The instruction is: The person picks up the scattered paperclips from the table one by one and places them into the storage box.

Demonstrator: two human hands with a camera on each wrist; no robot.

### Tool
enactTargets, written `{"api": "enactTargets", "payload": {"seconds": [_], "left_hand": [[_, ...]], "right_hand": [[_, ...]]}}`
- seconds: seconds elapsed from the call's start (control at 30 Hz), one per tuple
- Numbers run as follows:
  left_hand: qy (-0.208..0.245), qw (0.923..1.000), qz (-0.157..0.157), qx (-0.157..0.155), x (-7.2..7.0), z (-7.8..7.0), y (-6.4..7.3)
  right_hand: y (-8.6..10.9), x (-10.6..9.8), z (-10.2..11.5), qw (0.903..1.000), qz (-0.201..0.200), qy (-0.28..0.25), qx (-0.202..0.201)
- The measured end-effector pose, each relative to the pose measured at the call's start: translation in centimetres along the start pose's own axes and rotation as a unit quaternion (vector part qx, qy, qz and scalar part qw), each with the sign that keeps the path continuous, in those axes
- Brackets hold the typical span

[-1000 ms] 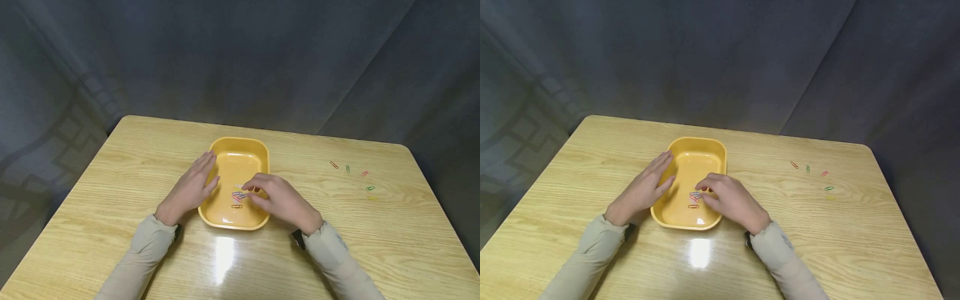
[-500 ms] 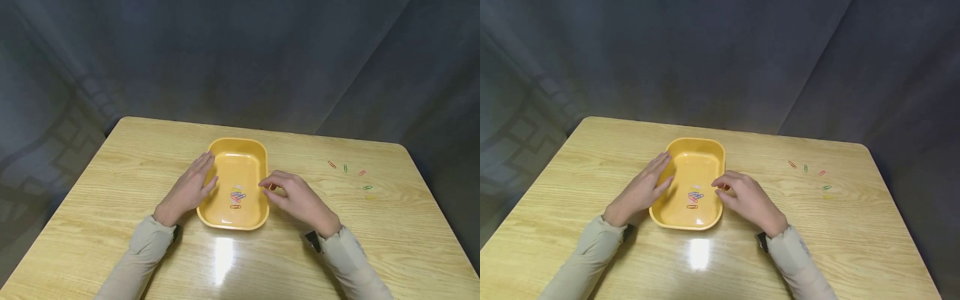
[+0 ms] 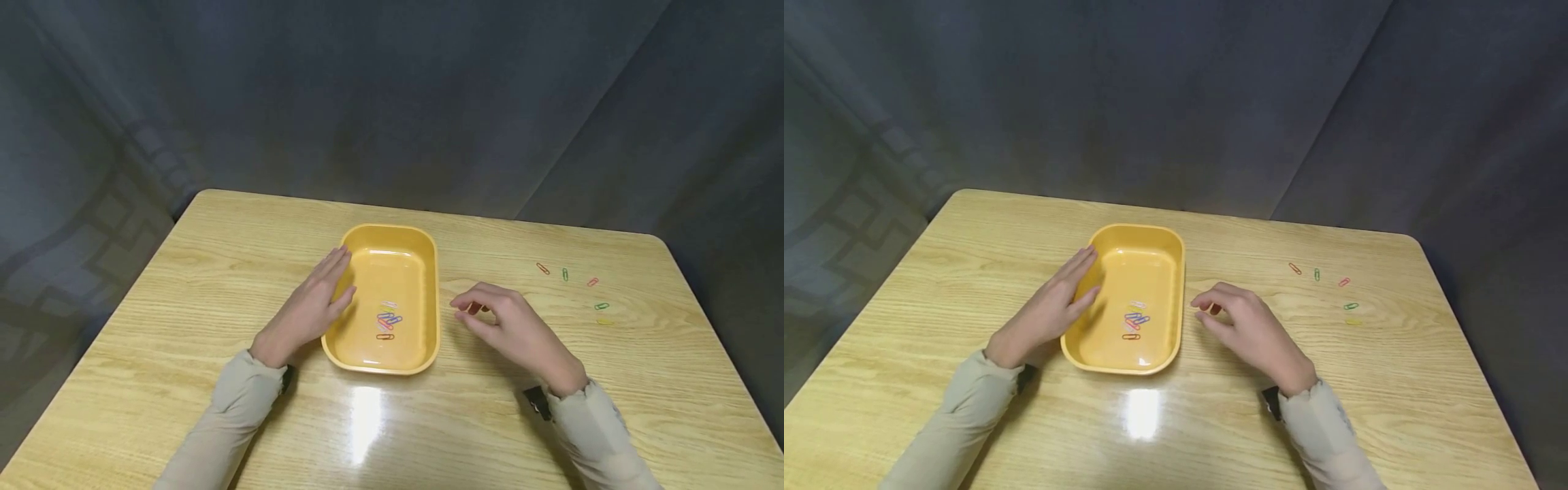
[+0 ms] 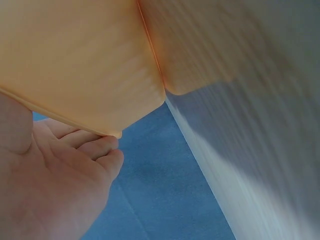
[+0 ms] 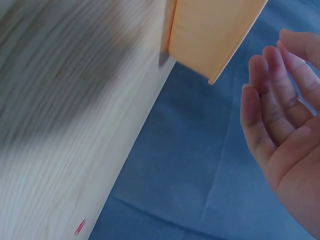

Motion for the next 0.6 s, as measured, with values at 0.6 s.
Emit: {"api": "enactTargets", "payload": {"seconds": [0.6], "left_hand": [[0.005, 0.9999, 0.008, -0.011, 0.0, 0.0, 0.1]], "right_hand": [[3.3, -2.7, -3.2, 0.998, -0.049, 0.036, 0.017]]}}
Point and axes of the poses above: each hand's wrist, its own y-axis away from the middle knuckle, its own x-axis out of the palm, z = x × y, the point moved 1 cm from there along -y, towards the middle knuckle, and after that the axes turned 7 degrees about -y, right-handed, at the moved point
